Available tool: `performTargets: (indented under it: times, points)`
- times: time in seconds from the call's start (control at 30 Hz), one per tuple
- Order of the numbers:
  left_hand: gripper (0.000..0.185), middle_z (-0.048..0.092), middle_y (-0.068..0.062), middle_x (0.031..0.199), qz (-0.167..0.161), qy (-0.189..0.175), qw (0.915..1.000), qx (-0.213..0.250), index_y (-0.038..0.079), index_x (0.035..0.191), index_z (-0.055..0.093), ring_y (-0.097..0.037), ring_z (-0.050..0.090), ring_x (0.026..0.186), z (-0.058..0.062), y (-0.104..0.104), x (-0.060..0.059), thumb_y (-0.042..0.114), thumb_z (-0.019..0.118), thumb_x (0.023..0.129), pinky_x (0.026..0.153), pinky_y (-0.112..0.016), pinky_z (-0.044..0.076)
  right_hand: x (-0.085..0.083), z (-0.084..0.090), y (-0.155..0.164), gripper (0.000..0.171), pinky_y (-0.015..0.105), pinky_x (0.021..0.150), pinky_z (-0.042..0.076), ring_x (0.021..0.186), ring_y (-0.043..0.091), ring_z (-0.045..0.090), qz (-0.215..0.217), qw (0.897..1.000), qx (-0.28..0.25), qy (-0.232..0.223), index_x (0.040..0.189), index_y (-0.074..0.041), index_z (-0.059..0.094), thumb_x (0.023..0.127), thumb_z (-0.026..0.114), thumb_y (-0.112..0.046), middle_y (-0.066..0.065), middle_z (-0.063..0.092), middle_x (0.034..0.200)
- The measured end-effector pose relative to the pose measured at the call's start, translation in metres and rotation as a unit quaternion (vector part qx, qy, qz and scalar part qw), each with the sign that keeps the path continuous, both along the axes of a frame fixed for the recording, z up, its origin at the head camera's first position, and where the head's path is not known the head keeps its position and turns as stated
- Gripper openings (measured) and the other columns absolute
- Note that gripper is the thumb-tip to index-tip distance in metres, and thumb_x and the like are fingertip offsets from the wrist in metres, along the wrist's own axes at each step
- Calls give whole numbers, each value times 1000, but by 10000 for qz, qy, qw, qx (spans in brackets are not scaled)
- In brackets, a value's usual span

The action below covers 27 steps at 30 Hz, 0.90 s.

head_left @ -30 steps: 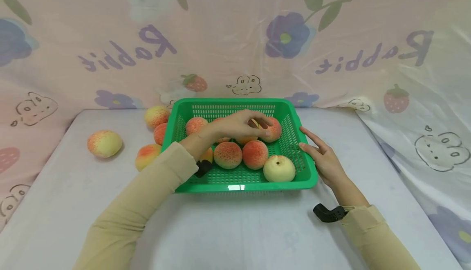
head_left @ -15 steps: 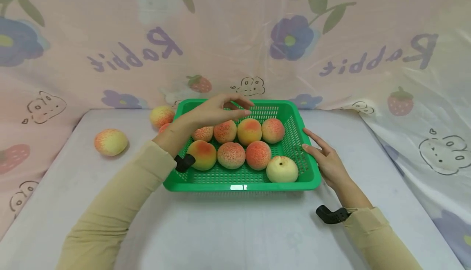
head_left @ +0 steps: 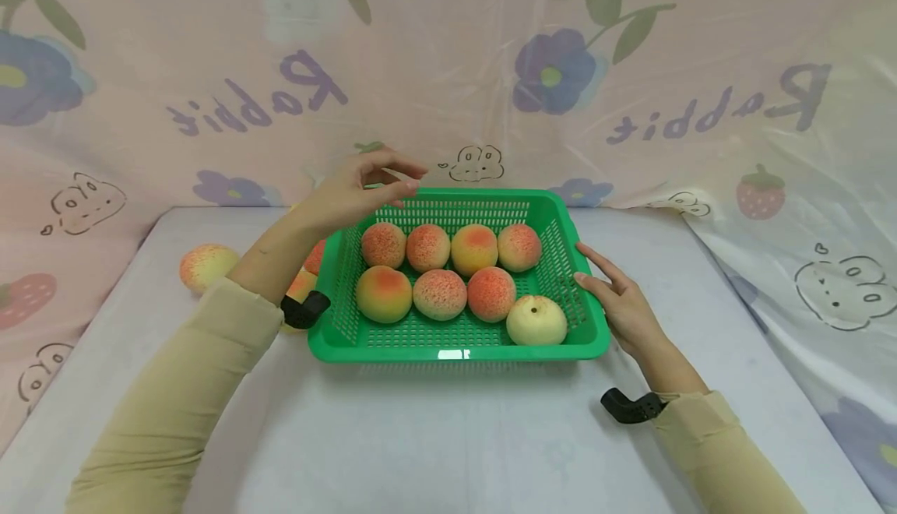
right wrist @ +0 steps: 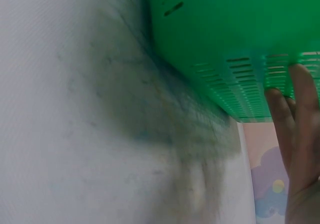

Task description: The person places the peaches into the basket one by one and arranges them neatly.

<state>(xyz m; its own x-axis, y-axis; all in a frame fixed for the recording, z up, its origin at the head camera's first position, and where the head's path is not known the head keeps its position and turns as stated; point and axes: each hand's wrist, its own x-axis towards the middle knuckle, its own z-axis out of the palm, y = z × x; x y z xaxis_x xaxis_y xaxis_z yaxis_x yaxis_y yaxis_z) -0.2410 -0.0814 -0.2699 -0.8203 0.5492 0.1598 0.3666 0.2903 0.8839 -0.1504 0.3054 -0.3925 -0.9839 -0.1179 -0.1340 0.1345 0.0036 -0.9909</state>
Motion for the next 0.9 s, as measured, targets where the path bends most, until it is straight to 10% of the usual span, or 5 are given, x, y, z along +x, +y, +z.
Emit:
performTargets:
  times: [0.33, 0.9]
  points:
    - [30, 57, 0, 131, 522, -91, 9969, 578, 12, 122, 63, -20, 59, 107, -4, -26, 3, 26, 62, 95, 86, -29, 53, 1, 0, 0, 59, 27, 66, 58, 80, 10, 70, 60, 10000, -49, 54, 152, -27, 28, 99, 55, -23, -6, 71, 100]
    - [35, 58, -2, 128, 1448, -153, 9893, -51, 15, 125, 61, -18, 57, 109, -24, -71, 13, 34, 59, 96, 99, -42, 42, 1, 0, 0, 58, 26, 64, 58, 79, 10, 70, 80, 9998, -138, 74, 151, -28, 30, 100, 54, -21, -6, 72, 99]
